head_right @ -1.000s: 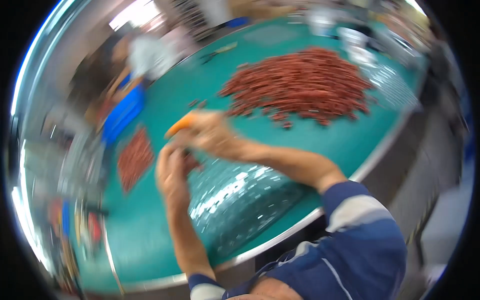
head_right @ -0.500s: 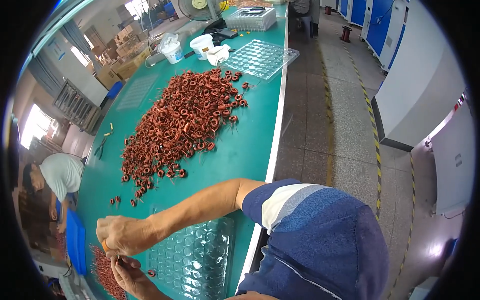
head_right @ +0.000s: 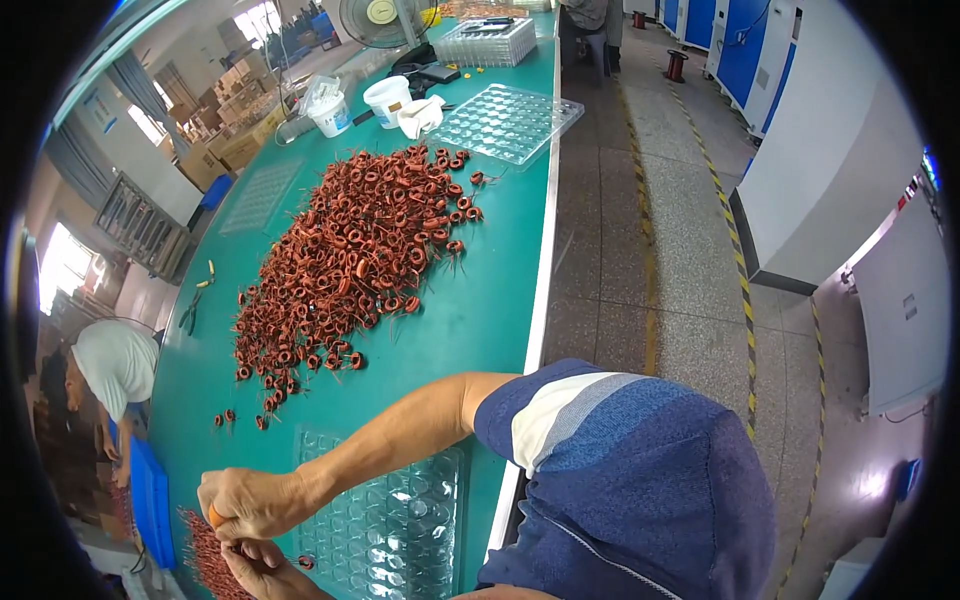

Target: Picking up small copper wire induction coils from a pile and placing them into a clear plastic blister tray for organization.

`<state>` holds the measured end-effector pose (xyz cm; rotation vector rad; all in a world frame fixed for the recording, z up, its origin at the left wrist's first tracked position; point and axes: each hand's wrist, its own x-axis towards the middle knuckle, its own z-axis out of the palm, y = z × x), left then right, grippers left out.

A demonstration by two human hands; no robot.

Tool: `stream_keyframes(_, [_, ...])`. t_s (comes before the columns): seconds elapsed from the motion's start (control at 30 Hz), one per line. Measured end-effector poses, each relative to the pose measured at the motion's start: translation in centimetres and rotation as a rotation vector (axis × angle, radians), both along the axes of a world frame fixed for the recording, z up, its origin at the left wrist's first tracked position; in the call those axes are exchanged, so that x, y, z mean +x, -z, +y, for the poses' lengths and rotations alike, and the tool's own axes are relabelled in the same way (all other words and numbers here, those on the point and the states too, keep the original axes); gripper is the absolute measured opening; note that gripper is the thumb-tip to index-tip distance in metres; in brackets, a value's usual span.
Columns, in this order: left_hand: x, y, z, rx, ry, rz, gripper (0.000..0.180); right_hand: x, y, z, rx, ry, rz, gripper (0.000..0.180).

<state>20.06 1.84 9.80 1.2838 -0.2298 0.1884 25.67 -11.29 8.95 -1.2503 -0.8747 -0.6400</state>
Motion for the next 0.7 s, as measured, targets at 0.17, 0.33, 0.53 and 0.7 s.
stream_keyframes(0.17, [-1.1, -0.8, -1.0, 0.038, -0.093, -0.023, 0.024, -0.5, -1.1, -0.9, 0.031, -0.13, 0.271, 0.014])
stream_keyframes(0.33, [-1.0, -0.8, -0.7, 0.114, -0.145, -0.06, 0.019, -0.6, -0.7, -0.4, -0.013, -0.06, 0.111, 0.017])
stream_keyframes(0.53, [-1.4, -1.1, -0.6, 0.051, -0.114, -0.072, 0.019, -0.6, -0.5, 0.2, 0.062, -0.112, 0.2, 0.016])
stream_keyframes(0.7, [-1.4, -0.8, -0.8, 0.089, -0.143, -0.144, 0.019, -0.7, -1.1, -0.8, 0.076, -0.169, 0.347, 0.019])
